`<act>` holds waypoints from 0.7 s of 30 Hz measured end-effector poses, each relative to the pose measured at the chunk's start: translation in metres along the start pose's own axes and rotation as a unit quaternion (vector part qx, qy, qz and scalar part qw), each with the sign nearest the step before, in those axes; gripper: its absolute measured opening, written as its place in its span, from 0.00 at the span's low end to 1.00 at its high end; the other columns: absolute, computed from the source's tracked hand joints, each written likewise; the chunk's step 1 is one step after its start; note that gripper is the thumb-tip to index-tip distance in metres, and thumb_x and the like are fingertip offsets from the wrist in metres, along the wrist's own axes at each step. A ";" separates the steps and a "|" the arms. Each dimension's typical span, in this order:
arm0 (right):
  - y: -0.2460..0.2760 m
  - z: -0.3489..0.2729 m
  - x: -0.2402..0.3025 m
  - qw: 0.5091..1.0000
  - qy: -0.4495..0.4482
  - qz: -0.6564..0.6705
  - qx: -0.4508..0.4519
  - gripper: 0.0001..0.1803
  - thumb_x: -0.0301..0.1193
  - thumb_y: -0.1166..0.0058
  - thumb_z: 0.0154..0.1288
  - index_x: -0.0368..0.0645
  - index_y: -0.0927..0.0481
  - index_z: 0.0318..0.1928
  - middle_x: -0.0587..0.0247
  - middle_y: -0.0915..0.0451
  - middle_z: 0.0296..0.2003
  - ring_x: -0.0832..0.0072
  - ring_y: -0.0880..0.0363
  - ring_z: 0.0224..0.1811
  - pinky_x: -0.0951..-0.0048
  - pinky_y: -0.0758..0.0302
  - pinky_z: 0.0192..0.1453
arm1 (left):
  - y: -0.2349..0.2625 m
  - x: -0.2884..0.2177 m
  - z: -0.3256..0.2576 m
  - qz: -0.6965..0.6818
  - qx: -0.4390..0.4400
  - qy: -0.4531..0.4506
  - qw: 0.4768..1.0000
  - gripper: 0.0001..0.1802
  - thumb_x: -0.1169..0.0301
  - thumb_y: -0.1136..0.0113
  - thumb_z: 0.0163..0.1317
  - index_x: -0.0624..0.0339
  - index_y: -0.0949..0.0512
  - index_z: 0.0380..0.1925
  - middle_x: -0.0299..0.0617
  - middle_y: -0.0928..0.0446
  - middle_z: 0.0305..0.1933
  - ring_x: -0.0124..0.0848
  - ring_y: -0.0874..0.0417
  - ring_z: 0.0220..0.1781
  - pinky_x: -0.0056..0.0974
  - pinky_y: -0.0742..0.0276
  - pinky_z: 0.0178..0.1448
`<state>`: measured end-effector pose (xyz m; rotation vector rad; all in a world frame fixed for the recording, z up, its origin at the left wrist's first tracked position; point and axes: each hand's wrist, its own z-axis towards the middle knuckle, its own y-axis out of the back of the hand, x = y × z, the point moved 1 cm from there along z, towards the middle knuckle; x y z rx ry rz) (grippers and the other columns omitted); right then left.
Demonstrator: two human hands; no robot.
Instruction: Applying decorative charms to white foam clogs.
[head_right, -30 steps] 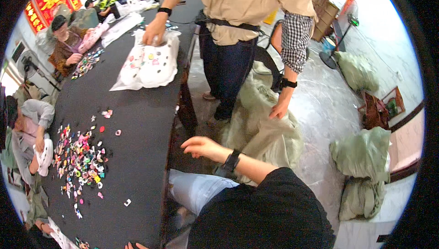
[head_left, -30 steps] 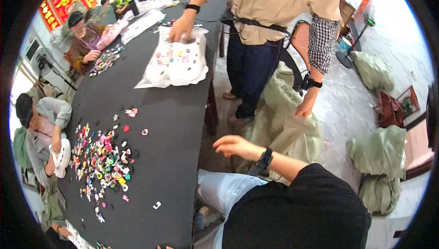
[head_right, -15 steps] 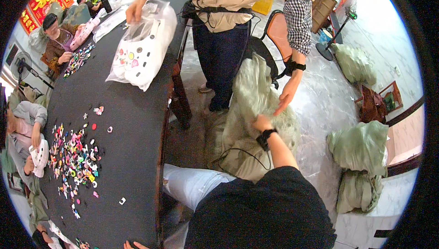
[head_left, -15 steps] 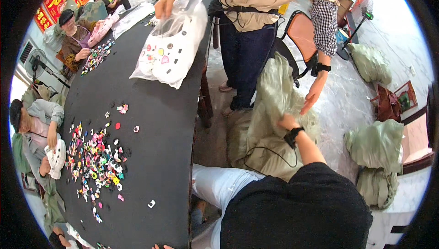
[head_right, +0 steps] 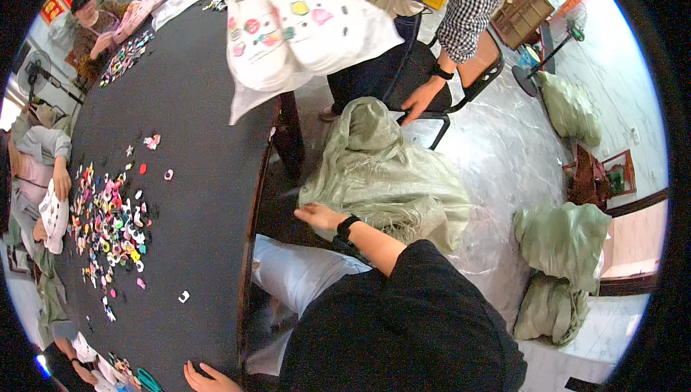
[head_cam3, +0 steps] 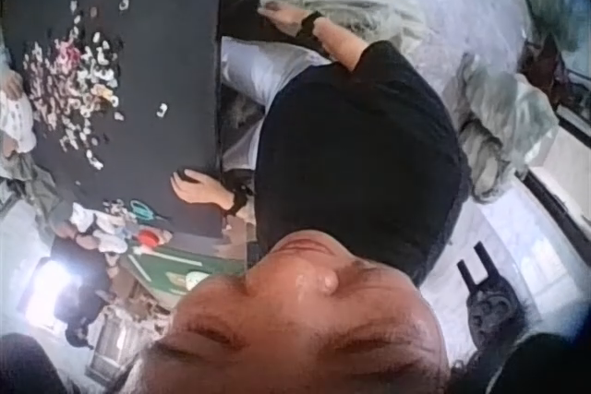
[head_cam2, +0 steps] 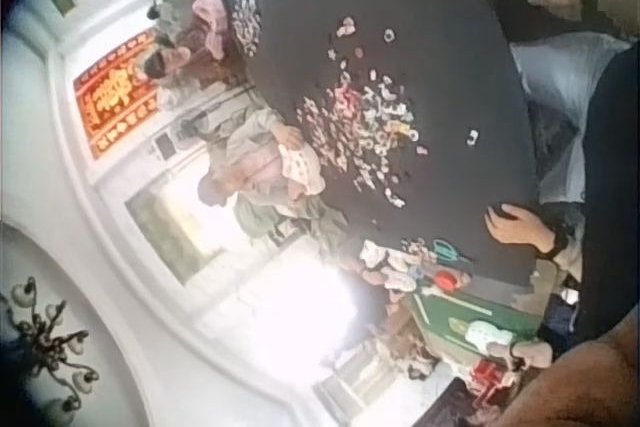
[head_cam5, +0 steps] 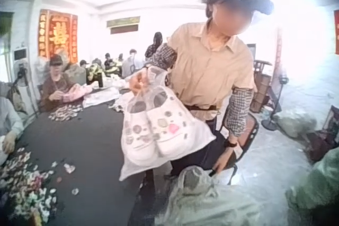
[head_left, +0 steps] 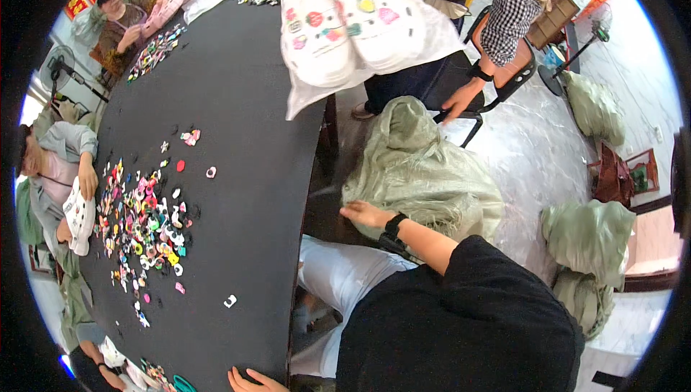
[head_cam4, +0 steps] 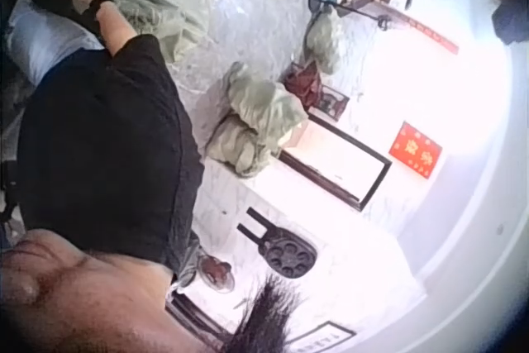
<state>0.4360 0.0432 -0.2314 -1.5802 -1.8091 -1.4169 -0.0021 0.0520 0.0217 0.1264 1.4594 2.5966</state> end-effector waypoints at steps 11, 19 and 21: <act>0.084 -0.086 -0.124 0.864 -0.270 -0.399 -0.147 0.30 0.35 0.40 0.57 0.50 0.32 0.60 0.54 0.28 0.58 0.52 0.28 0.59 0.51 0.24 0.56 | 0.000 -0.001 0.002 0.010 0.016 0.013 1.000 0.19 0.60 0.50 0.72 0.66 0.22 0.45 0.53 0.22 0.49 0.50 0.21 0.51 0.50 0.26 0.56; 0.213 -0.179 -0.271 0.920 -0.187 0.303 -0.166 0.14 0.37 0.39 0.64 0.48 0.18 0.48 0.63 0.18 0.30 0.75 0.19 0.28 0.74 0.23 0.29 | -0.002 0.008 0.000 0.007 0.015 0.023 1.000 0.19 0.59 0.50 0.72 0.65 0.22 0.46 0.52 0.22 0.49 0.49 0.22 0.52 0.50 0.26 0.57; 0.225 -0.216 -0.246 0.855 -0.244 0.403 -0.217 0.15 0.36 0.38 0.63 0.46 0.19 0.49 0.65 0.19 0.26 0.73 0.22 0.20 0.74 0.28 0.23 | -0.003 0.003 0.000 0.007 0.020 0.020 1.000 0.19 0.58 0.50 0.72 0.65 0.22 0.46 0.52 0.22 0.50 0.50 0.22 0.53 0.50 0.27 0.58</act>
